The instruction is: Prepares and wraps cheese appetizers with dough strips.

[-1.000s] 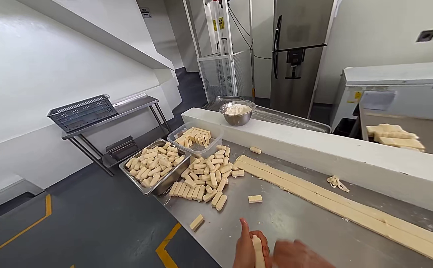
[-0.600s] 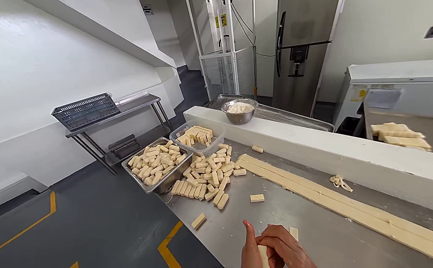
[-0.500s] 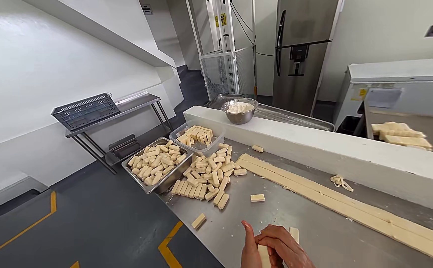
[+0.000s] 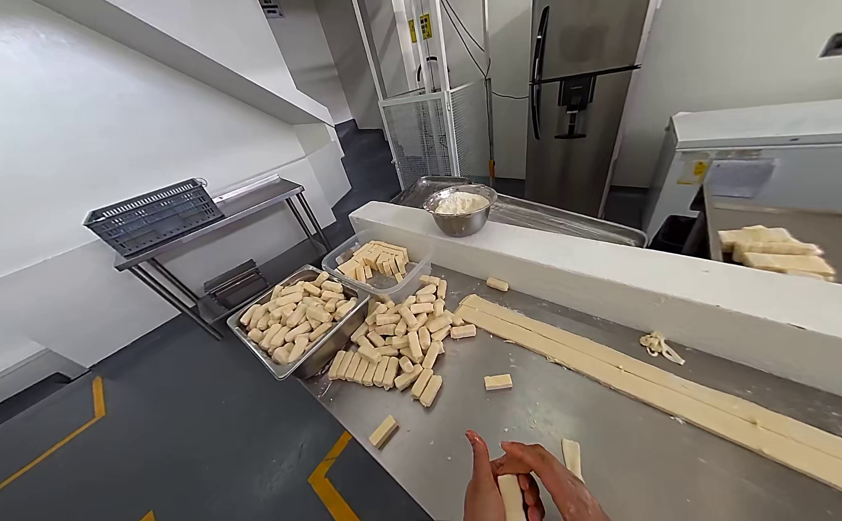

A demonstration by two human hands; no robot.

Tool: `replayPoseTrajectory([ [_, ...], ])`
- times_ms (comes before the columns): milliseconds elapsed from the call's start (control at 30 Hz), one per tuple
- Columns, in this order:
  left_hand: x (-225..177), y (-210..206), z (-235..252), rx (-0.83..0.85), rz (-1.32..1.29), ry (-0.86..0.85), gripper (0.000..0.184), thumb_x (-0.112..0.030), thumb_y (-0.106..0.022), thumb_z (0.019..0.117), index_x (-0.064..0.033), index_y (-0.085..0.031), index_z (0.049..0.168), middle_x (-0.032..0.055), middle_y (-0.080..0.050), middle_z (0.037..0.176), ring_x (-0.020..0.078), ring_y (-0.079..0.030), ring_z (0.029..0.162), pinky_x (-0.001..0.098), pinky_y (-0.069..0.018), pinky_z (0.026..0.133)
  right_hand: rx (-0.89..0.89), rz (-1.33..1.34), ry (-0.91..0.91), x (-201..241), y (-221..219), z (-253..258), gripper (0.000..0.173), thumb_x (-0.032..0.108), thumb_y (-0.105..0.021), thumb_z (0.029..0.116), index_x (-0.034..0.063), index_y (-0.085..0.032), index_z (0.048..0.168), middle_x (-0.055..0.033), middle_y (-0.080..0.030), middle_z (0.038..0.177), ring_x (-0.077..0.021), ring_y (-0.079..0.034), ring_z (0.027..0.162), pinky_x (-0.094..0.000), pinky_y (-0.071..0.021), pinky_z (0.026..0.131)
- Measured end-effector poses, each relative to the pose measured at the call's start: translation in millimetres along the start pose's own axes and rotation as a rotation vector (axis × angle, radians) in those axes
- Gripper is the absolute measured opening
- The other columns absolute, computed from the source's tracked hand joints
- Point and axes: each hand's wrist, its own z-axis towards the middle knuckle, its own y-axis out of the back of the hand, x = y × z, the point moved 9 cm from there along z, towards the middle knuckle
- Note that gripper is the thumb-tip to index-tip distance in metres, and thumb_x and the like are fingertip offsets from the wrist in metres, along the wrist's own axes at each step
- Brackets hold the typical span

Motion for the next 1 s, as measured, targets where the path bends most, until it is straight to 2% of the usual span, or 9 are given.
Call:
replayPoseTrajectory([
  [167,6,22,12,-0.092,0.067,0.041,0.083,-0.069,0.003,0.0994,-0.0145,-0.053,0.069,-0.0024,-0.053,0.052,0.0071,-0.051,0.042,0.0211,-0.0451,0.042,-0.012,0.066,-0.197,-24,-20,-9,0.085,0.011,-0.084,0.0717,-0.0154,-0.044,0.142,-0.0270,-0.065,0.125,-0.0353,-0.062,0.120,-0.0446,-0.0483,0.107],
  [300,-85,48,40,-0.325,0.042,-0.145,0.076,-0.068,-0.007,0.1030,-0.0056,-0.049,0.112,0.0051,-0.062,0.078,0.0134,-0.063,0.063,0.0273,-0.0550,0.057,0.130,0.137,-0.363,-58,5,-25,0.135,0.043,-0.091,0.0669,-0.0148,-0.010,0.157,-0.0345,-0.021,0.163,-0.0405,-0.022,0.154,-0.0488,-0.0209,0.126],
  [367,-162,47,53,-0.367,0.091,-0.339,0.087,-0.068,-0.001,0.1019,0.0011,-0.031,0.146,0.0209,-0.061,0.117,0.0258,-0.068,0.094,0.0382,-0.0588,0.079,0.155,0.058,-0.504,-74,42,-45,0.108,0.037,-0.086,0.0794,-0.0068,-0.026,0.158,-0.0261,-0.042,0.156,-0.0328,-0.042,0.146,-0.0458,-0.0349,0.121],
  [433,-214,52,64,-0.467,0.268,-0.449,0.086,-0.067,0.001,0.1020,-0.0026,-0.013,0.158,0.0289,-0.046,0.144,0.0339,-0.064,0.113,0.0446,-0.0564,0.090,0.136,-0.054,-0.654,-90,87,-73,0.058,0.019,-0.075,0.0918,-0.0050,-0.054,0.140,-0.0208,-0.068,0.124,-0.0301,-0.067,0.116,-0.0458,-0.0520,0.104],
  [500,-234,57,77,-0.554,0.441,-0.495,0.079,-0.062,-0.013,0.1065,-0.0077,-0.006,0.162,0.0285,-0.025,0.161,0.0406,-0.049,0.135,0.0506,-0.0478,0.106,0.237,-0.229,-0.786,-96,126,-102,0.032,0.013,-0.070,0.0950,-0.0068,-0.067,0.120,-0.0233,-0.070,0.109,-0.0356,-0.068,0.104,-0.0511,-0.0515,0.098],
  [600,-190,29,104,-0.393,0.829,-0.484,0.057,-0.036,-0.037,0.1119,0.0063,-0.034,0.151,0.0315,-0.051,0.141,0.0392,-0.057,0.125,0.0508,-0.0479,0.103,0.552,-0.442,-1.024,-101,147,-150,0.033,0.015,-0.080,0.0884,-0.0049,-0.070,0.112,-0.0273,-0.066,0.115,-0.0452,-0.061,0.114,-0.0633,-0.0439,0.101],
  [700,-79,-29,117,0.077,1.172,-0.369,0.031,-0.015,-0.052,0.1052,0.0093,-0.062,0.122,0.0200,-0.069,0.115,0.0260,-0.069,0.107,0.0415,-0.0548,0.099,0.688,-0.529,-1.081,-97,135,-172,0.024,0.012,-0.077,0.0887,-0.0059,-0.071,0.103,-0.0276,-0.063,0.120,-0.0472,-0.056,0.120,-0.0642,-0.0443,0.098],
  [867,67,-89,83,0.736,1.385,-0.133,0.067,-0.021,-0.084,0.0829,0.0030,-0.057,0.139,0.0196,-0.060,0.140,0.0287,-0.057,0.132,0.0466,-0.0443,0.113,0.599,-0.312,-0.868,-55,112,-124,0.024,0.013,-0.057,0.1038,-0.0088,-0.060,0.113,-0.0275,-0.064,0.103,-0.0425,-0.064,0.099,-0.0592,-0.0487,0.090],
  [1000,56,-113,39,0.950,0.926,-0.101,0.038,-0.010,-0.083,0.0784,0.0001,-0.066,0.111,0.0018,-0.076,0.093,0.0093,-0.073,0.087,0.0307,-0.0600,0.084,0.391,-0.193,-0.615,16,108,-17,0.025,0.015,-0.061,0.1020,-0.0036,-0.058,0.118,-0.0166,-0.065,0.086,-0.0281,-0.065,0.076,-0.0475,-0.0542,0.072],
])
